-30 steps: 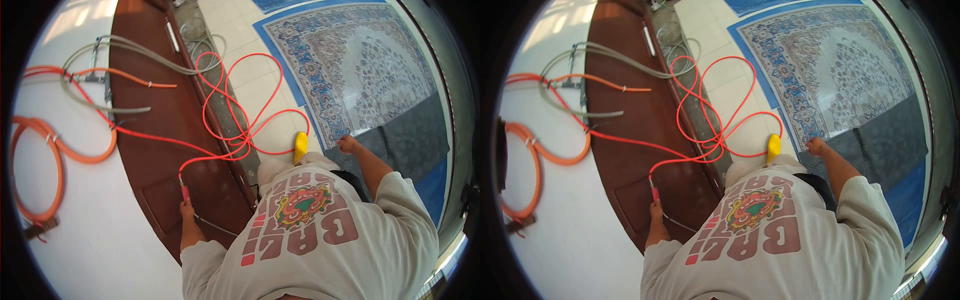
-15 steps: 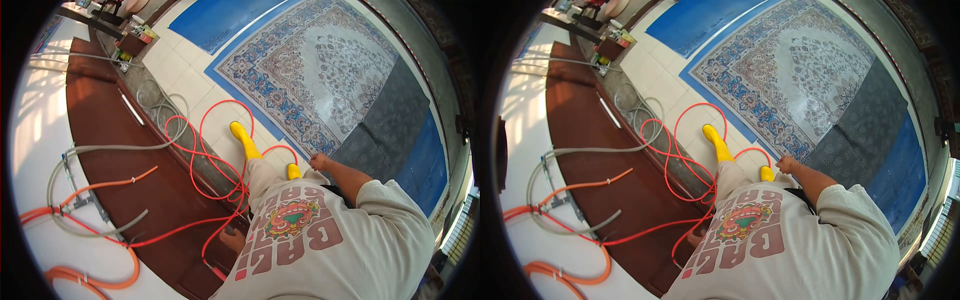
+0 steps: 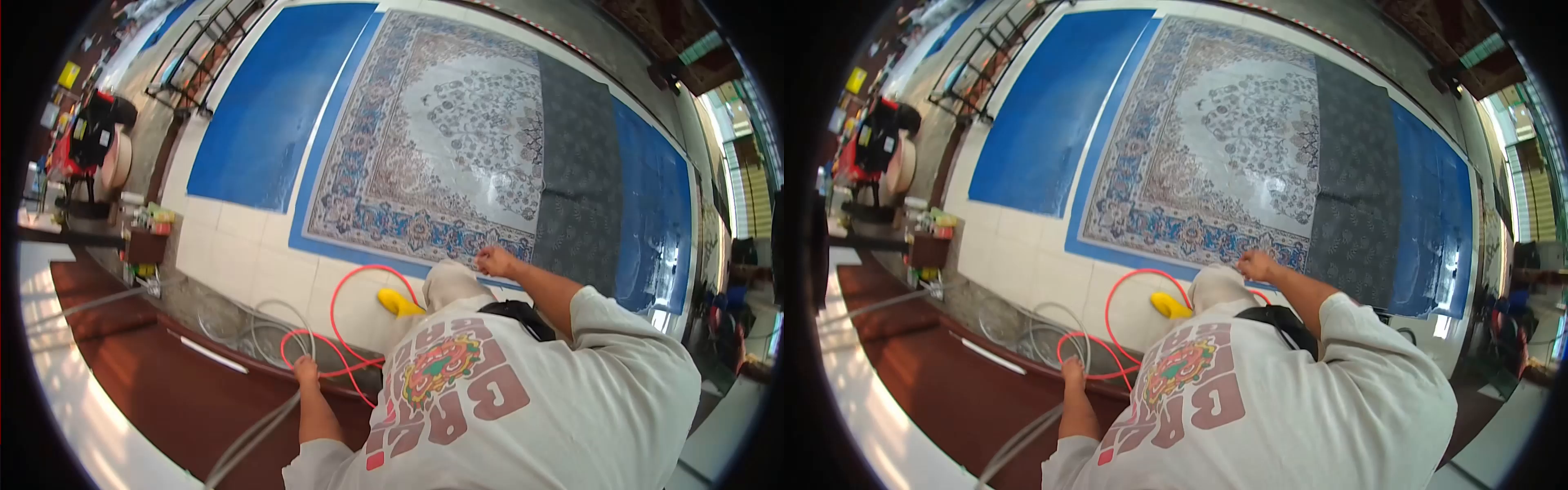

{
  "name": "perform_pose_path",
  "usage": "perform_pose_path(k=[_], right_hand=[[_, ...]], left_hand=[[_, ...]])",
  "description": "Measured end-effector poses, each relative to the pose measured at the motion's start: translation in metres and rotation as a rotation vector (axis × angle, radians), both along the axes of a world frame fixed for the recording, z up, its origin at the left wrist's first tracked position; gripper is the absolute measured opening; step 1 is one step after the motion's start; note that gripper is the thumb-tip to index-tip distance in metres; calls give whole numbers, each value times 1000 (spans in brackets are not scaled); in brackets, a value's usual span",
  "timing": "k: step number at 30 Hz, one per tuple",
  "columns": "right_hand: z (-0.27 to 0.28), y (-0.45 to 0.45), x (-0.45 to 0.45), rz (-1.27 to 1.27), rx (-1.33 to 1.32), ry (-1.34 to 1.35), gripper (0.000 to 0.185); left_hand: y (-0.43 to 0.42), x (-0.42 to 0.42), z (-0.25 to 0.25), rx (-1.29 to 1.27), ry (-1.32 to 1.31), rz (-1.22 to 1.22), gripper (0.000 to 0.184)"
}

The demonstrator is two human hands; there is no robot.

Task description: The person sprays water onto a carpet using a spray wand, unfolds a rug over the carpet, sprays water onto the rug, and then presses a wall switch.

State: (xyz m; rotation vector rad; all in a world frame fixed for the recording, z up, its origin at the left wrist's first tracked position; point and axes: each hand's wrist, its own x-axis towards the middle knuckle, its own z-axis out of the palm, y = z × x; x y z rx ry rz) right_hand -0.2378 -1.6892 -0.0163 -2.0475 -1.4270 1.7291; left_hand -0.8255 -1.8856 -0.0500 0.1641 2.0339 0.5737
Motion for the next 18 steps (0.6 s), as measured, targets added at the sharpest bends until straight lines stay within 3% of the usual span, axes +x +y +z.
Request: perform_pose_path(k=[3, 6, 9, 11, 12, 13, 15, 17, 18], right_hand=[[21, 3, -39, -121, -90, 77, 29], [-11, -2, -48, -222, -91, 80, 31], [-43, 2, -41, -393, -419, 33, 35], [-90, 12, -26, -44, -364, -73, 39], [-112, 24, -18, -76, -357, -50, 39], [-132, 30, -16, 177, -261, -35, 38], [-117, 62, -29, 383, -140, -37, 38], [-18, 106, -59, -338, -411, 63, 37], [5, 111, -69, -384, -388, 104, 41]], left_hand=[[99, -44, 8, -24, 93, 6, 16], [185, -53, -2, -15, 12, -164, 25], [254, -10, 10, -30, -78, -269, 33], [290, 15, 19, -11, -142, -333, 31], [306, 31, 25, -33, -141, -357, 30], [322, 44, 33, -35, -178, -441, 29], [354, 60, 34, 29, -240, -686, 28], [384, 49, -3, 156, -236, -984, 27], [396, 50, -5, 143, -251, -1019, 27]])
